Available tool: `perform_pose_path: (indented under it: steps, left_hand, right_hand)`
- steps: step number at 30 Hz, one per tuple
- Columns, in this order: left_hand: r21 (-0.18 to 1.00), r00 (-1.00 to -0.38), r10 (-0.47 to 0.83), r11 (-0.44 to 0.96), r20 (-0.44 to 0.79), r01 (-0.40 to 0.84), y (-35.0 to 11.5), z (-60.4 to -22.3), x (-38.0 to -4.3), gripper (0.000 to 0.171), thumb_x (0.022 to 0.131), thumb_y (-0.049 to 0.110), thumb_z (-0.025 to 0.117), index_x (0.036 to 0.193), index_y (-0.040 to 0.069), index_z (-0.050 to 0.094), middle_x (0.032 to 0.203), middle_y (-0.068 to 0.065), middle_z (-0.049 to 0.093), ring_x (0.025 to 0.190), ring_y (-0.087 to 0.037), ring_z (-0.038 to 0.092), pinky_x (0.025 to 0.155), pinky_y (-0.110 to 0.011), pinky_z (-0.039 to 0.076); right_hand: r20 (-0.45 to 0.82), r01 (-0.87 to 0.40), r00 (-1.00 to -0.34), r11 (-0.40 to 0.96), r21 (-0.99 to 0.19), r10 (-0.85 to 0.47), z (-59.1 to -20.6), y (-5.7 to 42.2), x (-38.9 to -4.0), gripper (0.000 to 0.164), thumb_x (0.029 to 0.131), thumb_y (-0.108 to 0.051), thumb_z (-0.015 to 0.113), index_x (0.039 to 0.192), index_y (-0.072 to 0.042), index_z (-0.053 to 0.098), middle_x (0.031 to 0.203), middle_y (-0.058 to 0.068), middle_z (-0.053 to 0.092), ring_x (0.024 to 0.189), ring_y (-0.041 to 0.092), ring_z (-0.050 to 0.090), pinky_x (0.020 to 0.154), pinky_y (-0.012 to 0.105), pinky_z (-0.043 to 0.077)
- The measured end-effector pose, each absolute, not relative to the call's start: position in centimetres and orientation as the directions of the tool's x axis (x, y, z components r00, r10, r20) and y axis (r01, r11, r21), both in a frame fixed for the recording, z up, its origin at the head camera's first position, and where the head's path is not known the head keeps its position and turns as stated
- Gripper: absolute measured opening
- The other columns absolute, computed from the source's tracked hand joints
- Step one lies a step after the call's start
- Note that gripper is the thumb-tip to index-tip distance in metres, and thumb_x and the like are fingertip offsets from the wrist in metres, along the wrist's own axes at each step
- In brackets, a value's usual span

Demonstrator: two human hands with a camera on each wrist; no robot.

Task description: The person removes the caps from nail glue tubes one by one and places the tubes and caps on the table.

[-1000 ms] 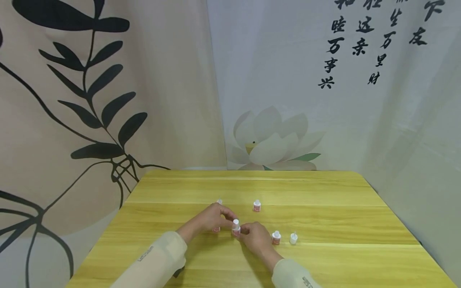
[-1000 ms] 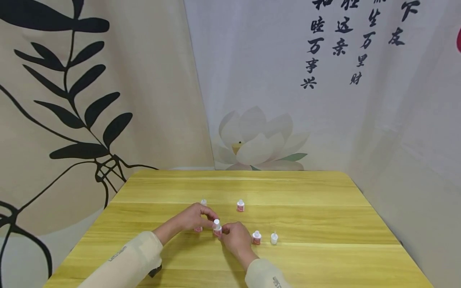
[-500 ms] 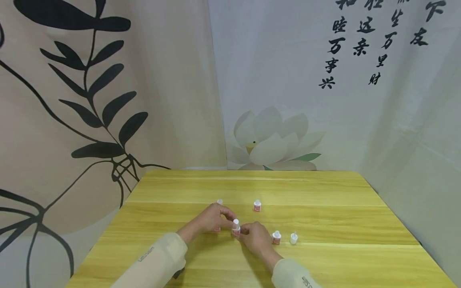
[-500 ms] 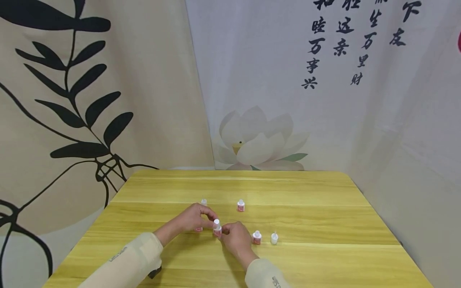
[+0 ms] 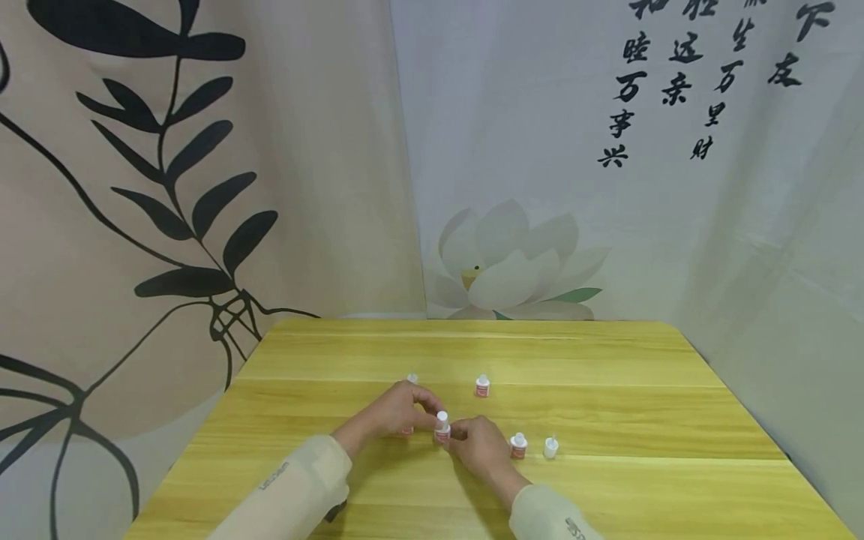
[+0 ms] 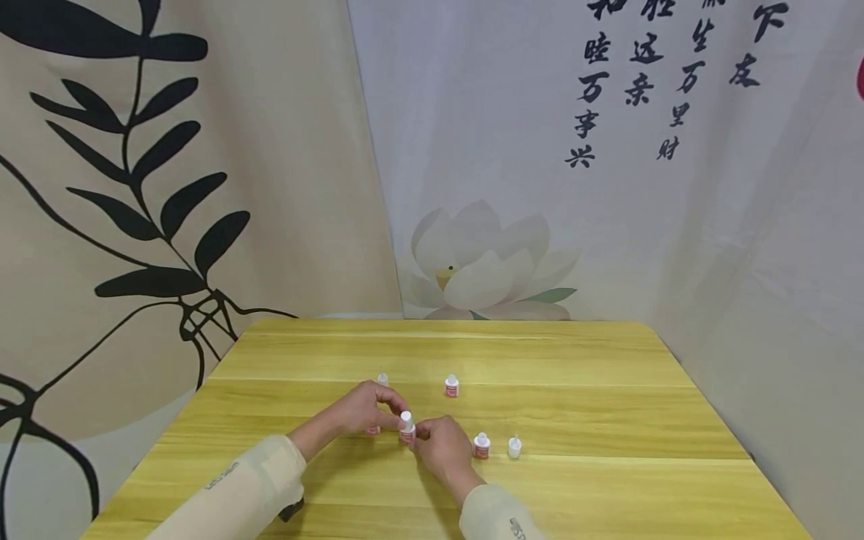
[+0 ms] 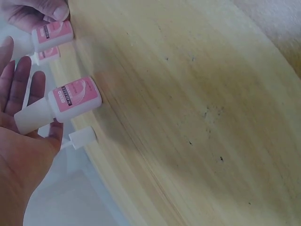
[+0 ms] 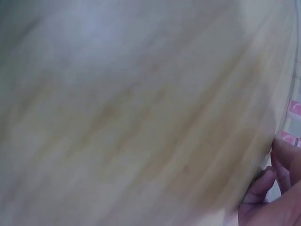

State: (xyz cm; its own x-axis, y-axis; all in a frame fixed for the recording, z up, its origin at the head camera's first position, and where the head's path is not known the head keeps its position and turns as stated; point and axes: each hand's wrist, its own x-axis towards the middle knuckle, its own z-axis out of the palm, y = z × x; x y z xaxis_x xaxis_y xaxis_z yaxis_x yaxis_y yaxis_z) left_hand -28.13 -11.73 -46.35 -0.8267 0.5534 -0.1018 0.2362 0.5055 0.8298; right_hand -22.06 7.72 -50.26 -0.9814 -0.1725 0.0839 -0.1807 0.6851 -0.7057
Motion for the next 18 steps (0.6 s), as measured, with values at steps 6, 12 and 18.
perform_pose_path:
  steps: [6, 12, 18]
  left_hand:
    - [0.818, -0.821, 0.564, 0.512, -0.091, 0.262, -11.8, -46.2, -28.26, 0.02, 0.084, 0.029, 0.081, 0.1, 0.021, 0.075, 0.097, 0.007, 0.067, 0.084, -0.019, 0.057, 0.071, -0.033, 0.049]
    - [0.827, -0.817, 0.569, 0.501, -0.092, 0.256, -11.99, -45.96, -28.35, 0.015, 0.086, 0.024, 0.079, 0.1, 0.024, 0.076, 0.097, 0.008, 0.068, 0.101, -0.023, 0.057, 0.088, -0.043, 0.045]
    - [0.841, -0.818, 0.564, 0.492, -0.114, 0.223, -12.0, -46.2, -28.3, 0.013, 0.086, 0.026, 0.079, 0.098, 0.023, 0.076, 0.097, 0.007, 0.07, 0.069, -0.014, 0.053, 0.062, -0.029, 0.045]
  right_hand:
    - [0.093, -0.193, -0.979, 0.687, -0.7, -0.18, -50.23, 7.76, -22.08, 0.009, 0.084, -0.021, 0.078, 0.092, -0.019, 0.079, 0.1, 0.002, 0.075, 0.092, 0.027, 0.069, 0.077, 0.045, 0.053]
    - [0.085, -0.191, -0.979, 0.691, -0.697, -0.184, -50.07, 7.81, -22.03, 0.011, 0.084, -0.021, 0.078, 0.095, -0.018, 0.079, 0.101, 0.004, 0.075, 0.093, 0.029, 0.069, 0.078, 0.047, 0.053]
    - [0.093, -0.2, -0.978, 0.692, -0.694, -0.189, -50.07, 7.87, -22.01, 0.013, 0.084, -0.02, 0.078, 0.097, -0.017, 0.078, 0.101, 0.004, 0.075, 0.093, 0.029, 0.069, 0.078, 0.047, 0.053]
